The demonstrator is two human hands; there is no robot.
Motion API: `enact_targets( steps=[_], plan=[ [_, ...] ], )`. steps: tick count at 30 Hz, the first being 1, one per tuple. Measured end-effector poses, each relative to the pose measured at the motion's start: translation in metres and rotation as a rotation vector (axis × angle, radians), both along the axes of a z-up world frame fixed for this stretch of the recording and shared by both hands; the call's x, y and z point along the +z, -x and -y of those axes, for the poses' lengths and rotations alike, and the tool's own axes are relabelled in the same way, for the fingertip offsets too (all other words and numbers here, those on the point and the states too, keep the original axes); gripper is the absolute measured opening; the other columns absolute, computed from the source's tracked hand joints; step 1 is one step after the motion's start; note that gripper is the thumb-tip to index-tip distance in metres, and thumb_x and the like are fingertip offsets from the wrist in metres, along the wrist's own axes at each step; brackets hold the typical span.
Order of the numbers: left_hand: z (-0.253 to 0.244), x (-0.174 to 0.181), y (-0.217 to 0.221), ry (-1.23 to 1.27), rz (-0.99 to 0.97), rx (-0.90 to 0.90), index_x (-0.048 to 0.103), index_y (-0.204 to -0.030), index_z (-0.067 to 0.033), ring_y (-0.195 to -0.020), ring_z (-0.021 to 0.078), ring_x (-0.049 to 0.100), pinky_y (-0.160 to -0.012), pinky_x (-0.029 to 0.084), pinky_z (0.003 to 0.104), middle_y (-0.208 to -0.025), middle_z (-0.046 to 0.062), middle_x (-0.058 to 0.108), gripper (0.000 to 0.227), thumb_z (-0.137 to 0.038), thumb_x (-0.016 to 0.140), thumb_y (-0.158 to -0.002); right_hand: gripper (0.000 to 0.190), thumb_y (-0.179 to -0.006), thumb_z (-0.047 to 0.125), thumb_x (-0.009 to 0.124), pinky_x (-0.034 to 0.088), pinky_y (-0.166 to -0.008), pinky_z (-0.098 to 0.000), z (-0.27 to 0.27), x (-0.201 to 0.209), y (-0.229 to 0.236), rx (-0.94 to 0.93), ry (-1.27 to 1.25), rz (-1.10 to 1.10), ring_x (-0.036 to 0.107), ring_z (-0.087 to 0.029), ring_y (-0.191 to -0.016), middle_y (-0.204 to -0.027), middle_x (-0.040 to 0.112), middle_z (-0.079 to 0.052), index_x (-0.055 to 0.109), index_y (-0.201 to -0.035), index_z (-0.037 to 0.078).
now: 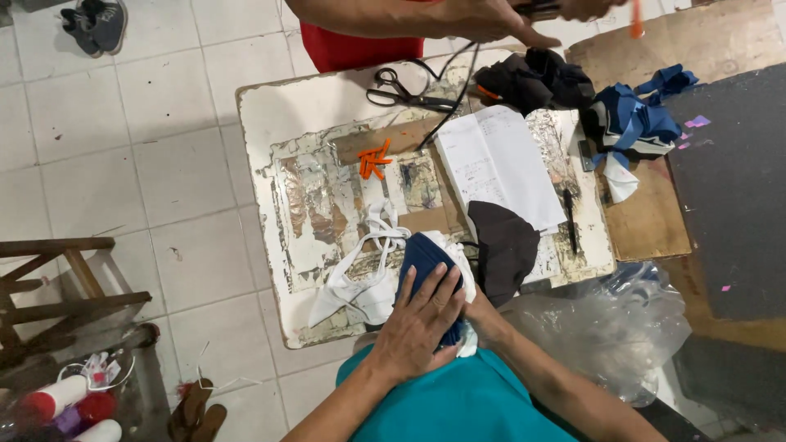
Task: The person assembles a shoe by inserting a black insole into a blue and white shoe upper, then threading a white lace through the eyelets. They also handle a black fabric piece and mark an orange plastic piece on a dark board with a pen before returning to the shoe.
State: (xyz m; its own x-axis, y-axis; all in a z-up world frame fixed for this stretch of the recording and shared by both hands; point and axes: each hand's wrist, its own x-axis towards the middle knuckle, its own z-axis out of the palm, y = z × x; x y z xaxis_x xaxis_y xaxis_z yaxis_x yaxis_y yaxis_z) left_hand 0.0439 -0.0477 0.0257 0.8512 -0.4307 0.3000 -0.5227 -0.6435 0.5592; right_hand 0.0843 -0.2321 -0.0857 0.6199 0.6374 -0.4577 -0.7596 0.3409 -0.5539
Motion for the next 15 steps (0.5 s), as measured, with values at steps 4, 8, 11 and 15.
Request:
enact_targets(
  steps=[4, 8, 11, 15],
  plan=[
    [0.0, 0.003, -0.003, 0.03, -0.022, -0.015, 0.005, -0.166, -0.0137, -0.162, 0.0407, 0.017, -0.129, 0.01, 0.069, -0.174, 0.017, 0.017, 0.1, -0.038, 0.076, -0.1, 0.082, -0.082, 0.038, 0.074, 0.056, -0.094, -0.0487, -0.003, 0.0, 0.009, 0.02, 0.005, 0.009, 0.069, -0.031, -0.106, -0.121, 0.071, -0.022, 0.046, -0.151, 0.002],
    [-0.003, 0.02, -0.006, 0.167, -0.164, -0.038, -0.001, -0.164, -0.0114, -0.162, 0.0369, 0.008, -0.135, 0.004, 0.063, -0.172, 0.013, 0.009, 0.092, -0.041, 0.064, -0.105, 0.085, -0.08, 0.034, 0.077, 0.057, -0.093, -0.0466, 0.005, 0.001, 0.012, 0.011, 0.029, 0.04, 0.07, -0.028, -0.104, -0.119, 0.072, -0.02, 0.044, -0.152, 0.001],
    [-0.008, 0.053, -0.014, 0.333, -0.38, -0.076, 0.005, -0.162, -0.0104, -0.161, 0.0349, 0.002, -0.134, -0.005, 0.06, -0.171, 0.013, 0.01, 0.084, -0.045, 0.054, -0.104, 0.088, -0.079, 0.031, 0.08, 0.058, -0.093, -0.045, 0.01, 0.0, 0.01, -0.016, 0.043, 0.07, 0.071, -0.027, -0.103, -0.117, 0.073, -0.02, 0.043, -0.153, 0.001],
    [-0.013, 0.092, -0.02, 0.784, -0.616, 0.008, 0.015, -0.161, -0.0111, -0.157, 0.0324, 0.024, -0.134, 0.004, 0.052, -0.166, 0.013, 0.032, 0.076, -0.037, 0.055, -0.102, 0.091, -0.078, 0.027, 0.083, 0.059, -0.092, -0.0429, 0.017, -0.003, 0.008, -0.101, 0.055, 0.115, 0.072, -0.024, -0.101, -0.115, 0.074, -0.018, 0.041, -0.154, 0.0]
  ],
)
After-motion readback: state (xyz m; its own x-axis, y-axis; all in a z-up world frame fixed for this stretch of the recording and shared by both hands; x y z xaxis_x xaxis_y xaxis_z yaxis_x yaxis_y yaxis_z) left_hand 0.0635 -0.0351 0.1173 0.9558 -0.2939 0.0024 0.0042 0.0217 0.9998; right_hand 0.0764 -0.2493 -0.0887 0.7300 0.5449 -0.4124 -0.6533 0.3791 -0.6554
